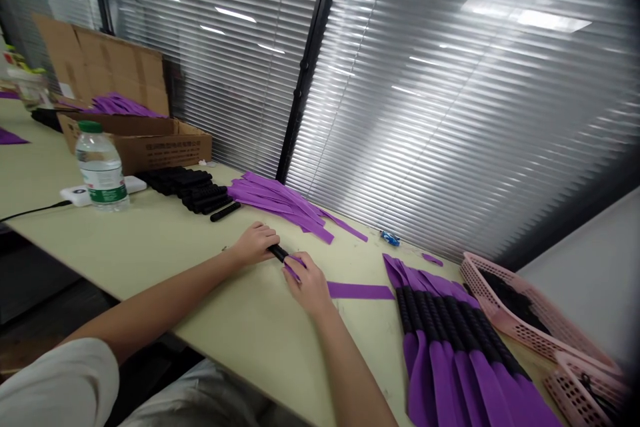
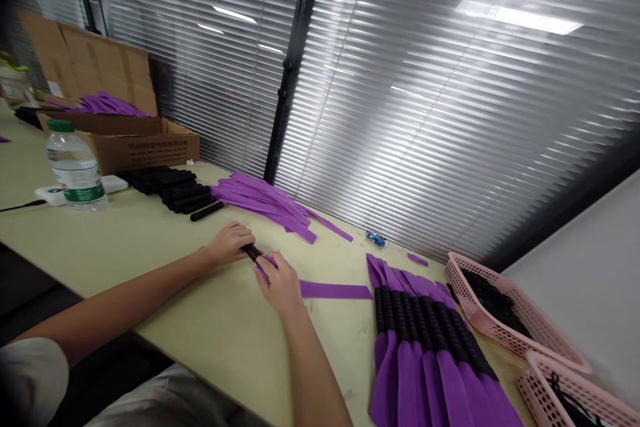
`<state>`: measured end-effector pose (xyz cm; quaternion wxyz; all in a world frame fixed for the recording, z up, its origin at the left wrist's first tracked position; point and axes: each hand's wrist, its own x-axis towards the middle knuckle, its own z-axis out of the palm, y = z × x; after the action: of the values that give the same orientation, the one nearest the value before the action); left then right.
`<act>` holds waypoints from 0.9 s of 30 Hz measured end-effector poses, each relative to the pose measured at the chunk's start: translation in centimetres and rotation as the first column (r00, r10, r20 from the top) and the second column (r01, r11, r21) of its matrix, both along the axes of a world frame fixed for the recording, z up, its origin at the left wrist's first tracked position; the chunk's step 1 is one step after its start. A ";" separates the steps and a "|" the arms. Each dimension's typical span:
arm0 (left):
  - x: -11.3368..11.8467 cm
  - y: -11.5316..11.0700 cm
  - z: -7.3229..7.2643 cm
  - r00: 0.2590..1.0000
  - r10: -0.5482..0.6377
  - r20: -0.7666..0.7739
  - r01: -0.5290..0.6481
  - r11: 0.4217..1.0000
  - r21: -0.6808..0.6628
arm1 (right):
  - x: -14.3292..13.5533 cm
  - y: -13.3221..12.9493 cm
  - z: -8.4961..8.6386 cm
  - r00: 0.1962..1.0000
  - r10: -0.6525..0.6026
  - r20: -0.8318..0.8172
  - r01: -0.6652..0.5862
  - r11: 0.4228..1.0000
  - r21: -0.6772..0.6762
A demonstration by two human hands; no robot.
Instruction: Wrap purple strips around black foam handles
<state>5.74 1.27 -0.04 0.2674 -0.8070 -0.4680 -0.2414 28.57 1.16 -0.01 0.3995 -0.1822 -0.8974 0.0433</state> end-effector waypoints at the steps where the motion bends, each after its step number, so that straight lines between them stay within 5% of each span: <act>1: 0.0 0.0 0.0 1.000 -0.005 0.008 0.005 1.000 0.002 | 0.1 0.0 0.1 1.000 0.011 -0.018 -0.011 1.000 -0.004; 17: 1.1 -0.9 0.5 0.993 0.024 0.114 -0.033 0.997 0.070 | -0.1 -0.2 -0.4 0.973 0.000 -0.232 0.020 0.996 0.083; 27: -0.3 -0.4 0.1 0.992 -0.070 0.103 0.089 0.977 -0.194 | 0.1 0.1 -0.4 0.983 -0.031 -0.180 0.053 0.992 0.118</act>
<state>5.45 0.91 0.10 0.1533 -0.8351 -0.4693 -0.2425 28.69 1.26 -0.39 0.4891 -0.1716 -0.8552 -0.0042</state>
